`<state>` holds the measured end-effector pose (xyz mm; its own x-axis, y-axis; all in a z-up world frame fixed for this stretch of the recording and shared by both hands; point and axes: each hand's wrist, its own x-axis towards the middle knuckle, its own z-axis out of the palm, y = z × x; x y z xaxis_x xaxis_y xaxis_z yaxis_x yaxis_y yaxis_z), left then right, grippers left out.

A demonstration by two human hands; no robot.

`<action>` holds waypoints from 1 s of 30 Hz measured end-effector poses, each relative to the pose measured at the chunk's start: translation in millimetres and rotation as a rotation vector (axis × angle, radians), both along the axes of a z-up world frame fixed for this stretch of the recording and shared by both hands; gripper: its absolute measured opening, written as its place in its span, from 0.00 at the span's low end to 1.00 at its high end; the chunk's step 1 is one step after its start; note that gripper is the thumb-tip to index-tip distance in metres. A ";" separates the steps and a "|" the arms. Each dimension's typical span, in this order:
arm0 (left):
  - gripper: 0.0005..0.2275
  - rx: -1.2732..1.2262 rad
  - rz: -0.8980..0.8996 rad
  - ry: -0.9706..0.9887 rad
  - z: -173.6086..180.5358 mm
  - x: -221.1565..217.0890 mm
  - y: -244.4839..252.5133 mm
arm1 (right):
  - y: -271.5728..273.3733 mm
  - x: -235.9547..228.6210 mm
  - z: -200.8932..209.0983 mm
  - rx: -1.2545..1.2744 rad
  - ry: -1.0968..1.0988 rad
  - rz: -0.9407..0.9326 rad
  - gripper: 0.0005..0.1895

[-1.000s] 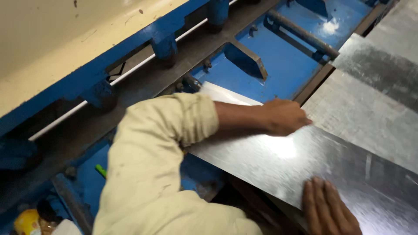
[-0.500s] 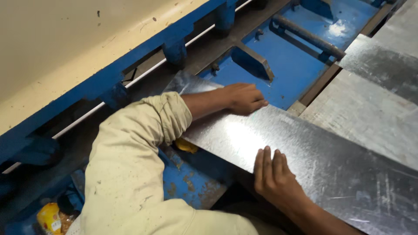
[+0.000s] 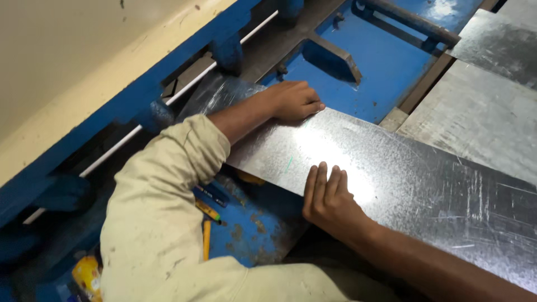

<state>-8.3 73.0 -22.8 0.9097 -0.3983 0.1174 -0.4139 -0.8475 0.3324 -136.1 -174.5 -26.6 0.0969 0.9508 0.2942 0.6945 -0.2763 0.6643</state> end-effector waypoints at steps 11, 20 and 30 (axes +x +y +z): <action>0.15 0.236 0.118 -0.206 -9.8 -26.3 -27.2 | -8.8 3.2 -15.6 0.054 0.129 0.017 0.23; 0.32 0.348 0.041 -0.476 14.1 -148.4 -93.8 | -63.9 38.6 9.8 0.277 1.210 -0.182 0.34; 0.18 0.474 -0.008 -0.520 -16.3 -183.9 -123.8 | -213.7 172.6 -10.7 0.310 1.041 -0.624 0.24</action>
<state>-192.2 -50.8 -39.1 0.7793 -0.5209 0.3483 -0.4260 -0.8480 -0.3152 36.4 -388.2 -37.3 0.8258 0.5639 0.0106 0.5450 -0.7930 -0.2724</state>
